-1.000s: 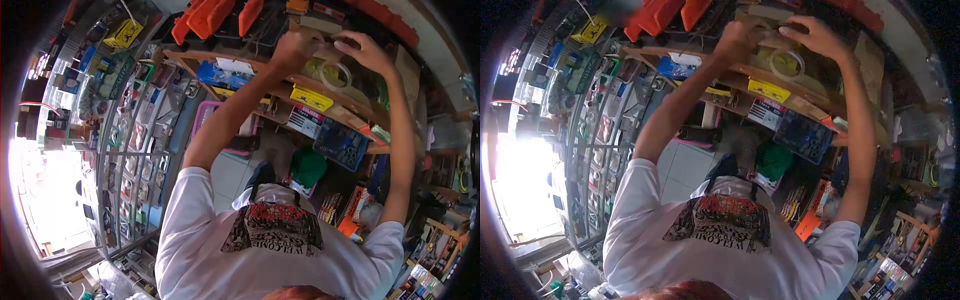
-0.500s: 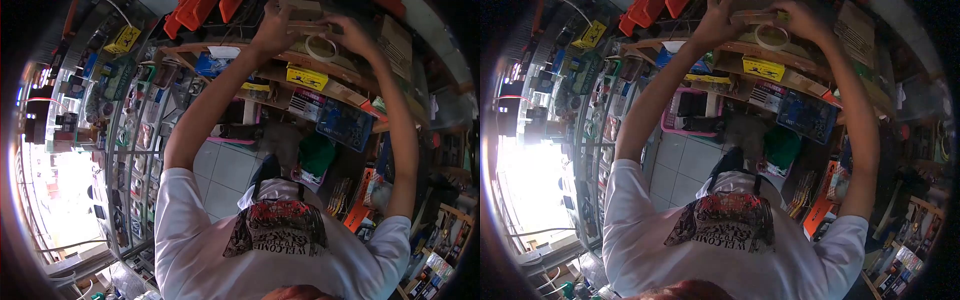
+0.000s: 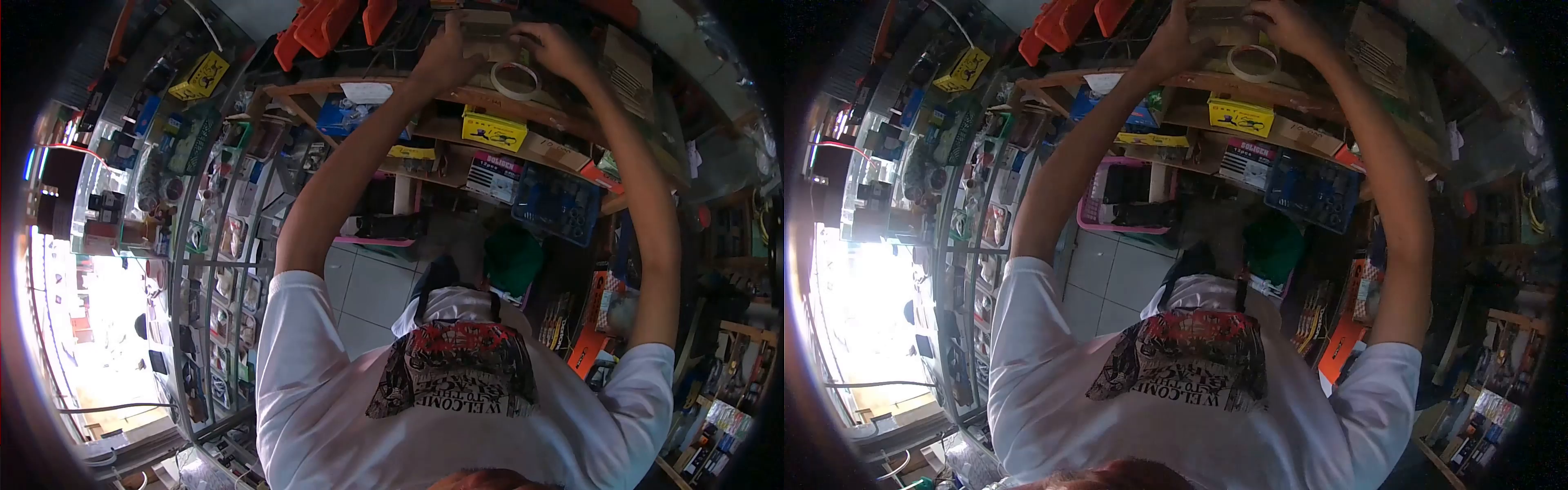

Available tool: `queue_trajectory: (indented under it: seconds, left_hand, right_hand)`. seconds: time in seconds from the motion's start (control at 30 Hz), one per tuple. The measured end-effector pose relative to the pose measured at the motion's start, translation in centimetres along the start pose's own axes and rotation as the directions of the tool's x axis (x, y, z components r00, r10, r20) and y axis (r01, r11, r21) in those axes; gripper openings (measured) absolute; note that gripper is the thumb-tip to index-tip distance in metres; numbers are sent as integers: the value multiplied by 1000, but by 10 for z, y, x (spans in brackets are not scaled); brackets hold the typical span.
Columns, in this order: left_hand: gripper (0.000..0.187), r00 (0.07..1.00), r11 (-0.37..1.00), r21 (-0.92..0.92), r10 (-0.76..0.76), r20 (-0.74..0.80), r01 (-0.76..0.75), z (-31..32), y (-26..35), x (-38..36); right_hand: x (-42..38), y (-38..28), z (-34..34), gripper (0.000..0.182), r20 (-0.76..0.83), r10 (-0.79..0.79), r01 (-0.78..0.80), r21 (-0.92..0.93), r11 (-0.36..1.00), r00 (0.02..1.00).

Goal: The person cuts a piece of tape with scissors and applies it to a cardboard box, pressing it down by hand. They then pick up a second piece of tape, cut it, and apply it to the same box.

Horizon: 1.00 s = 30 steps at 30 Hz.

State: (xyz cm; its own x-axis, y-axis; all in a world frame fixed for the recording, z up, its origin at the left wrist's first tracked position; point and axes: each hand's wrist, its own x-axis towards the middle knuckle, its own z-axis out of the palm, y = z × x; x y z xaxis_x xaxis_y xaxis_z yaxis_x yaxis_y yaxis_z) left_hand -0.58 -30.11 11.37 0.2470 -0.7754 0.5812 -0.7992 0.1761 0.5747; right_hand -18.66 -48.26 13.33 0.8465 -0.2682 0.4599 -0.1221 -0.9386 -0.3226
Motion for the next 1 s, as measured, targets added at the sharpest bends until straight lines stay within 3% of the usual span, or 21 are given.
queue_trajectory:
  seconds: [0.1, 0.2, 0.3, 0.4, 0.5, 0.63, 0.7, 0.87, 1.0]
  left_hand:
    - [78, 986, 991, 134, -38, 164, 16, 6, -17, 6]
    - [68, 998, 997, 49, 55, 39, -57, 10, -19, 5]
    - [62, 996, 983, 171, -73, 57, 62, 8, -13, 8]
    - [53, 995, 984, 159, -86, 59, 75, 4, -15, 12]
    - [62, 987, 984, 111, -144, 65, 137, -1, -14, 19]
    - [49, 997, 983, 183, -33, 64, 20, 6, -30, 24]
    - [44, 992, 973, 226, 30, 119, -57, 5, -37, 28]
    - [37, 983, 968, 248, -21, 182, -26, -3, -33, 37]
    - [41, 977, 980, 189, 21, 210, -62, -11, -34, 38]
  right_hand:
    - [-2, -3, 3, 24, -45, 55, -56, -16, 998, 997]
    - [-4, -14, -1, 25, -52, 117, -120, -52, 991, 992]
    - [0, -7, -1, 28, -82, 96, -103, -79, 992, 992]
    - [4, 5, 4, 30, -114, 89, -97, -64, 993, 989]
    - [10, 9, 6, 30, -118, 103, -114, -90, 989, 988]
    - [13, -23, -5, 17, -145, 157, -181, -168, 969, 977]
    - [12, -27, -5, 20, -169, 157, -175, -95, 980, 973]
    - [12, -33, -5, 24, -192, 156, -170, -58, 984, 969]
    - [14, -33, -8, 29, -119, 216, -234, -165, 958, 969]
